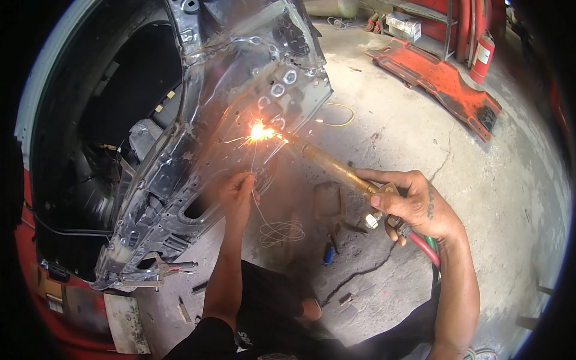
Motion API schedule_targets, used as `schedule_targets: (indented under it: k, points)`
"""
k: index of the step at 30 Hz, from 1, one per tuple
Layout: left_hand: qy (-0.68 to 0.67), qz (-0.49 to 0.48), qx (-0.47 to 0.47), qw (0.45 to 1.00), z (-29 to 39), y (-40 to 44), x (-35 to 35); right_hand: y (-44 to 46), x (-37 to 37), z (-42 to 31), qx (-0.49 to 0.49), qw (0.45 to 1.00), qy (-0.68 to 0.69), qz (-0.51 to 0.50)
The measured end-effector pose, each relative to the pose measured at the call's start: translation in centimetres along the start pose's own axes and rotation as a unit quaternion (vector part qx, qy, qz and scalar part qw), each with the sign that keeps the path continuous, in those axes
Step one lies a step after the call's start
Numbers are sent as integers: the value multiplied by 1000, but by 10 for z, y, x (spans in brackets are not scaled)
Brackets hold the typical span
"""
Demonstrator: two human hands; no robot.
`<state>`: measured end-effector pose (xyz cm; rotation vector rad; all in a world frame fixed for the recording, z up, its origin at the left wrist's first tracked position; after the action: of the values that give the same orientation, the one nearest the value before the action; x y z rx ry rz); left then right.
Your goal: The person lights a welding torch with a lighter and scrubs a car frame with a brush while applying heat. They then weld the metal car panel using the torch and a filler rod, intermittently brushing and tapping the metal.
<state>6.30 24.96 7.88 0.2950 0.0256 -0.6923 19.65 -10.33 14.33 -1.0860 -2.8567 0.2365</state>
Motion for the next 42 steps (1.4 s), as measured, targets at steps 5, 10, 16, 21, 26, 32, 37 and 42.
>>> schedule_targets:
  k: [5,10,16,21,26,32,37,42]
  points:
    - [7,-3,0,1000,0,1,1,-1,0,-2,0,1000,5,2]
    - [6,-13,18,1000,0,1,1,0,-1,-1,-3,1000,-10,2]
    - [18,-6,4,1000,-7,3,-2,-1,-1,0,3,1000,6,4]
    - [2,2,0,1000,-3,1,-1,-2,1,-2,9,1000,9,-3]
    - [5,-8,0,1000,-5,2,-1,-2,1,-1,10,1000,5,-1]
    - [-10,-5,-2,1000,-6,3,0,-1,1,0,8,1000,0,-3]
    - [-5,5,-12,1000,-7,2,-2,0,1,0,1,1000,1,-2]
    - [4,3,-2,1000,-3,2,-1,0,0,0,2,1000,-6,0]
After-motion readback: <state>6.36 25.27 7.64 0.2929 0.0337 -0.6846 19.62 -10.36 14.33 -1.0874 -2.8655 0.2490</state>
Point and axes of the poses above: each hand's wrist, its own y-axis towards the middle knuckle, its own x-axis out of the palm, z = x × y, the point moved 10 cm from there along y, towards the middle knuckle, and after that the axes turned 4 degrees about z, right-handed, at the moved point
